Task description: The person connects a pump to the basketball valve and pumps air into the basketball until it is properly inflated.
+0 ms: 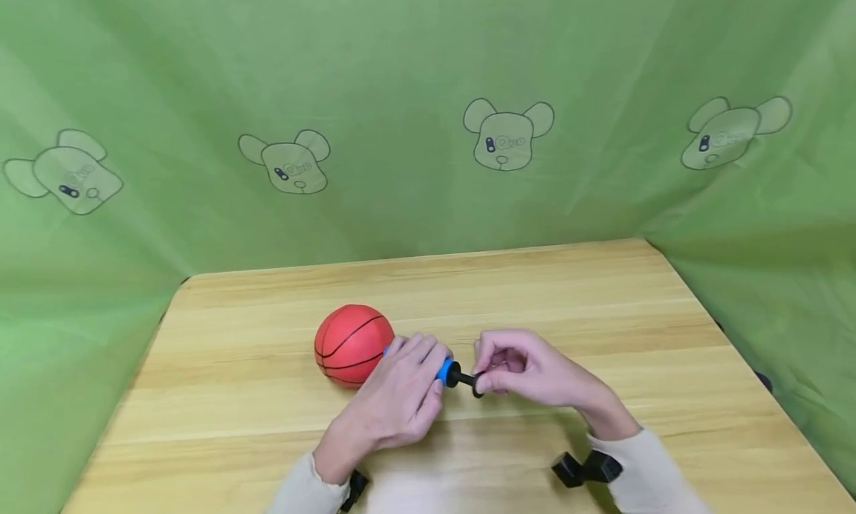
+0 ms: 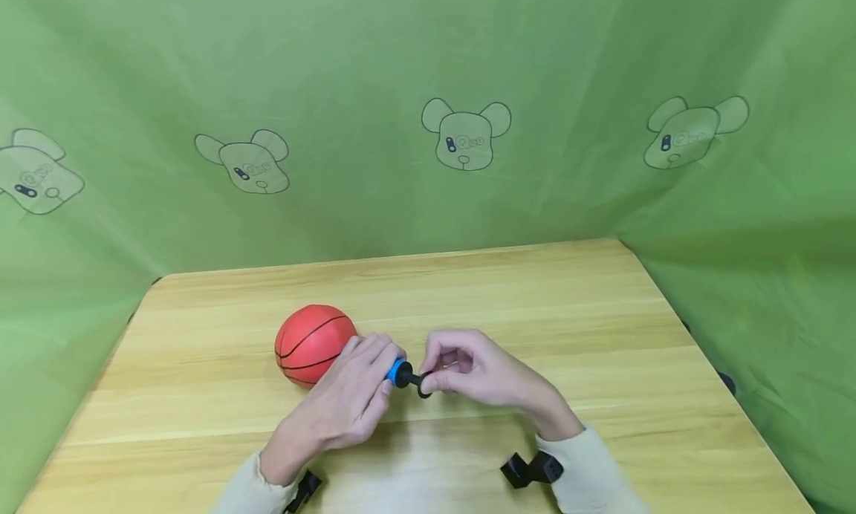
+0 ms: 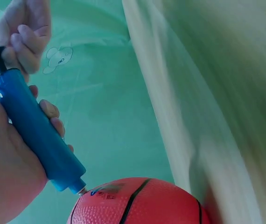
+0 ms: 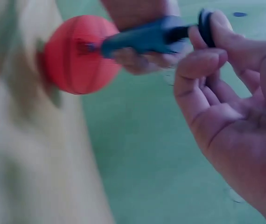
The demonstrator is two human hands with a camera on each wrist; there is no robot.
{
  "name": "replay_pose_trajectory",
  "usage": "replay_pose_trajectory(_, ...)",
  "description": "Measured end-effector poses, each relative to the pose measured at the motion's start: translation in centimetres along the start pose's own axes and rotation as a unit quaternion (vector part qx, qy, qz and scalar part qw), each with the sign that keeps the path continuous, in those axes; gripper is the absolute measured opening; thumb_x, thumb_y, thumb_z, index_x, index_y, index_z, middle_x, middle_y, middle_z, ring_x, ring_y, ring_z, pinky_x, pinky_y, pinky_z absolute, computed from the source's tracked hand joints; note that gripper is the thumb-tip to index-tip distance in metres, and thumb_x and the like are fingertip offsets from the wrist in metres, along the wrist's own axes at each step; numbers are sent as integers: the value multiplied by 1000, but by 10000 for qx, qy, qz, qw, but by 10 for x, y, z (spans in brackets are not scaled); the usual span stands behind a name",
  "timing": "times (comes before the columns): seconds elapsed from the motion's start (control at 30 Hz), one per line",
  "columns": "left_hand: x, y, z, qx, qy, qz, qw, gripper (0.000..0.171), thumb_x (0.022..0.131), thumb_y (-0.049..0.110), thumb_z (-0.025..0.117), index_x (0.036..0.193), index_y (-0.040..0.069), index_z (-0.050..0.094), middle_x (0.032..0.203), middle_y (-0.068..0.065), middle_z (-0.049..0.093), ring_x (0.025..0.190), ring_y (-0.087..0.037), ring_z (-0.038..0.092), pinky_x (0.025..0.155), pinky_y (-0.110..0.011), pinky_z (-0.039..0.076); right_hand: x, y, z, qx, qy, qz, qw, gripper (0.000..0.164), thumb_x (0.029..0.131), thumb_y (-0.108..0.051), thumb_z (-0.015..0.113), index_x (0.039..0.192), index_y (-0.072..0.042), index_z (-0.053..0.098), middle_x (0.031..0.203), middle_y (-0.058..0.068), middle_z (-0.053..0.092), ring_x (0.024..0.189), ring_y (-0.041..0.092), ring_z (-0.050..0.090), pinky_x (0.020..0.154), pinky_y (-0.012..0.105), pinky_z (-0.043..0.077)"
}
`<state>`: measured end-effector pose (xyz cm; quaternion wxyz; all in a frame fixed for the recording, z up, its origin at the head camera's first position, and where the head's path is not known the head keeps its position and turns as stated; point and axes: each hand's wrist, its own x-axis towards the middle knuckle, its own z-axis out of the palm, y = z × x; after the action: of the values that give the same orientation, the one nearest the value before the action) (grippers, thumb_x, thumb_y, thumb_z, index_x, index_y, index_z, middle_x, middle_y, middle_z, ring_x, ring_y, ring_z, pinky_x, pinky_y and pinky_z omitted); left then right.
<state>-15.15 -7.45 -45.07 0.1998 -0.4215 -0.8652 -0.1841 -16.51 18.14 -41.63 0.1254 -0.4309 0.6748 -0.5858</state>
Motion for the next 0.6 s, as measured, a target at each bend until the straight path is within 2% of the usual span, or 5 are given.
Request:
replay_pose_trajectory(0.1, -1, -3, -3, -89, 32, -60, 9999, 18, 93, 23, 39, 103, 15, 50, 93, 4, 45, 86, -14, 45, 80, -33, 39, -8, -15, -12, 250, -328, -629, 9972, 25, 87, 18, 66, 98, -4, 61, 78, 10, 51, 59, 18, 46, 46, 25, 41)
replay_pose_trajectory(0.2, -1, -5, -5, -157, 30, -114, 9998, 18, 93, 23, 38, 104, 14, 49, 92, 5, 44, 86, -14, 44, 79, -32, 37, -15, -26, -23, 702, -621, -1226, 9880, 28, 85, 25, 62, 102, 3, 59, 78, 11, 43, 61, 22, 39, 44, 27, 36)
replay_pose_trajectory(0.27, -1, -5, -6, -177, -23, -88, 9998, 17, 95, 23, 38, 104, 15, 48, 92, 5, 42, 85, -13, 43, 79, -31, 37, -18, -29, -27, 958, -724, -1414, 9827, 27, 85, 27, 60, 103, 6, 57, 78, 12, 41, 62, 24, 38, 44, 29, 35)
replay_pose_trajectory(0.47, -2, 1, -8, 38, -121, -81, 9999, 19, 99, 26, 35, 105, 14, 49, 94, 3, 42, 85, -15, 42, 78, -32, 36, -14, -15, -23, 931, -563, -1220, 9865, 29, 84, 29, 58, 102, 5, 57, 78, 13, 45, 59, 24, 42, 43, 33, 38)
replay_pose_trajectory(0.6, 1, 6, -6, 261, -152, -16, 9995, 21, 101, 26, 34, 106, 13, 49, 94, 2, 41, 85, -16, 41, 78, -33, 38, -1, 2, -10, 513, -208, -719, 9959, 27, 86, 23, 63, 98, -1, 60, 80, 12, 55, 57, 23, 49, 44, 30, 44)
